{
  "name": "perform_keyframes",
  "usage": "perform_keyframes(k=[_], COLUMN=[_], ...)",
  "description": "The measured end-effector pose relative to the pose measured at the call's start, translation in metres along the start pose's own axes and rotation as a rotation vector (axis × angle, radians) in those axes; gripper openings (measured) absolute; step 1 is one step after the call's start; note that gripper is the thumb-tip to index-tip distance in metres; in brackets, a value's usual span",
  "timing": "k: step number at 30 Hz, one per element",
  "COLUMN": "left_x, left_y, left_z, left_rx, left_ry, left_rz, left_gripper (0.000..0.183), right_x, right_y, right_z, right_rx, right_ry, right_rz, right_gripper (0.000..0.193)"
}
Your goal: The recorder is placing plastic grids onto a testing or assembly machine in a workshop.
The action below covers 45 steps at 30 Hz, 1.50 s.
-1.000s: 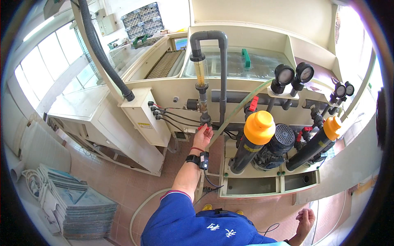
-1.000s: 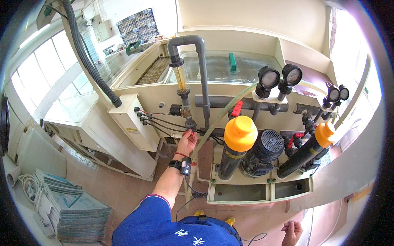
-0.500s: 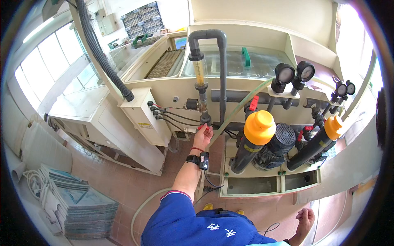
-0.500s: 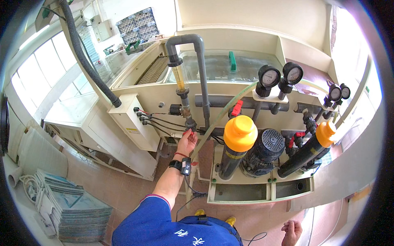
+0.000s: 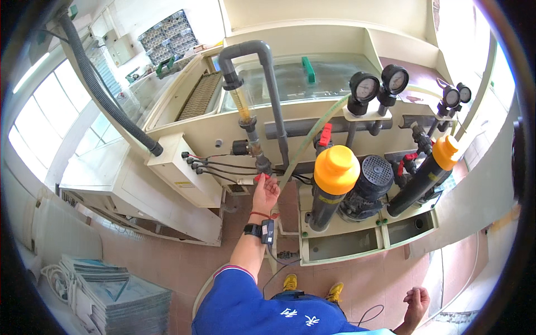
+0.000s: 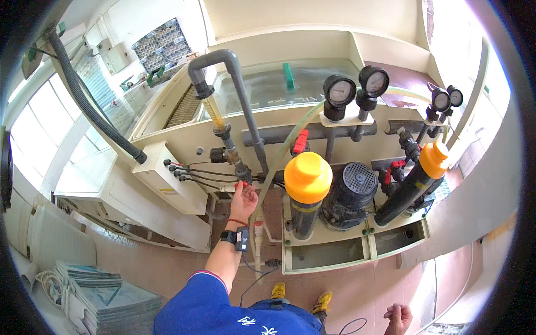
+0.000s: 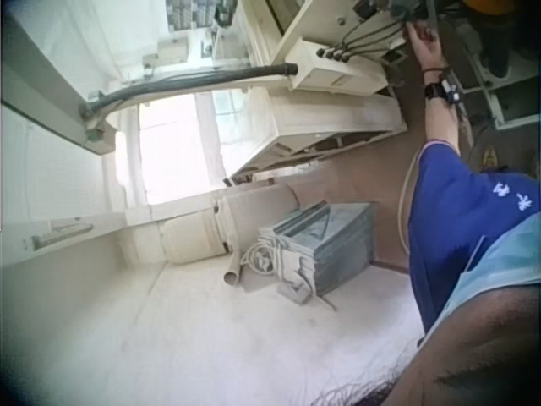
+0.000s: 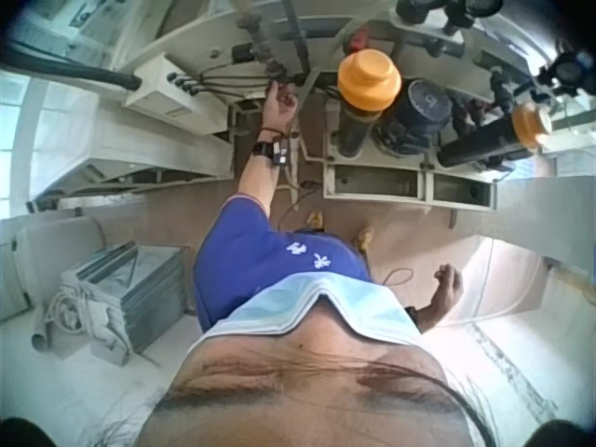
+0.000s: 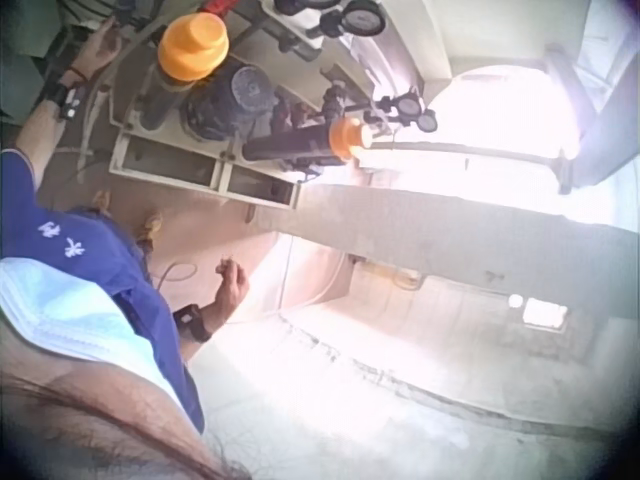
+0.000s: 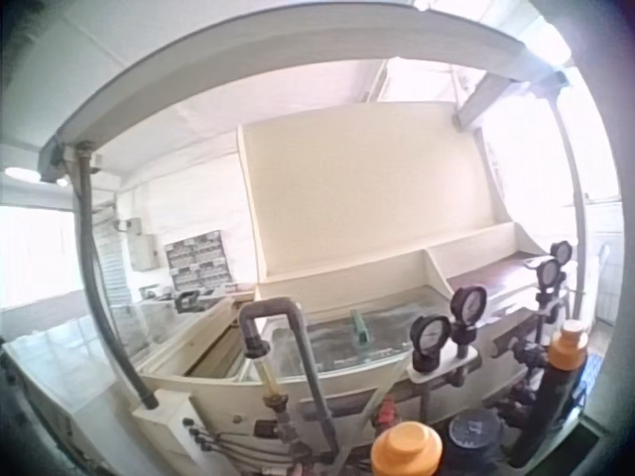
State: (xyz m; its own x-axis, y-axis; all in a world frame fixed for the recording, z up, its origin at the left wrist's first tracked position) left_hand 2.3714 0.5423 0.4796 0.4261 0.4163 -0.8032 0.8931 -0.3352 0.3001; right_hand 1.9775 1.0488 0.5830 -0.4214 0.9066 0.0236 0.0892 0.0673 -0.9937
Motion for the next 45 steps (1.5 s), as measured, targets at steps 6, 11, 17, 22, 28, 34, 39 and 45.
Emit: perform_keyframes(k=[6,11,17,22,28,34,39,45], left_x=[0.021,0.038,0.041,0.001,-0.035,-0.088,-0.122,-0.18], left_y=[-0.041,-0.153,-0.338,-0.464,-0.647,-0.88,-1.083,-1.268], left_z=[-0.074,-0.148,-0.232,-0.291,-0.331,-0.358,-0.415,-0.5], left_rx=[0.05,0.222,0.475,0.502,0.65,0.772,1.05,1.228], left_ry=[-0.003,-0.059,-0.145,-0.22,-0.312,-0.675,-0.684,-0.946], left_rz=[0.188,0.373,0.588,0.741,1.007,1.208,1.29,1.343], left_gripper=[0.025,0.019,0.011,0.007,0.009,0.013,0.012,0.012], right_x=[0.052,0.128,0.279,0.396,0.497,0.584,0.689,0.773], right_y=[0.005,0.0,-0.002,0.001,0.024,0.028,0.008,-0.005], right_z=[-0.006,0.003,0.012,0.032,0.072,0.161,0.215,0.267], right_rx=[-0.035,0.044,0.022,-0.033,-0.036,-0.069,-0.084,-0.044], right_ry=[0.042,0.069,0.212,0.283,0.412,0.496,0.826,1.008], right_rz=[0.029,0.021,-0.083,0.153,0.325,0.162,0.187,0.207], right_gripper=[0.009,0.01,0.013,0.011,0.009,0.007,0.009,0.01])
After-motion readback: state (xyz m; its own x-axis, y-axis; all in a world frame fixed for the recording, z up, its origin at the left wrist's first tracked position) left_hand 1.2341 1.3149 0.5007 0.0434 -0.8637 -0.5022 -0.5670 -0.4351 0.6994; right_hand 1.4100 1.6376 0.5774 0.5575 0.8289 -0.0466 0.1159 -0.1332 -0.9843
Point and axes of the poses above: each hand's wrist, its own z-axis towards the middle knuckle, its own x-axis out of the back of the hand, y = z × x, the point moved 10 cm from there along z, towards the middle knuckle, and after that the axes turned 11 degrees about y, right-handed, at the moved point
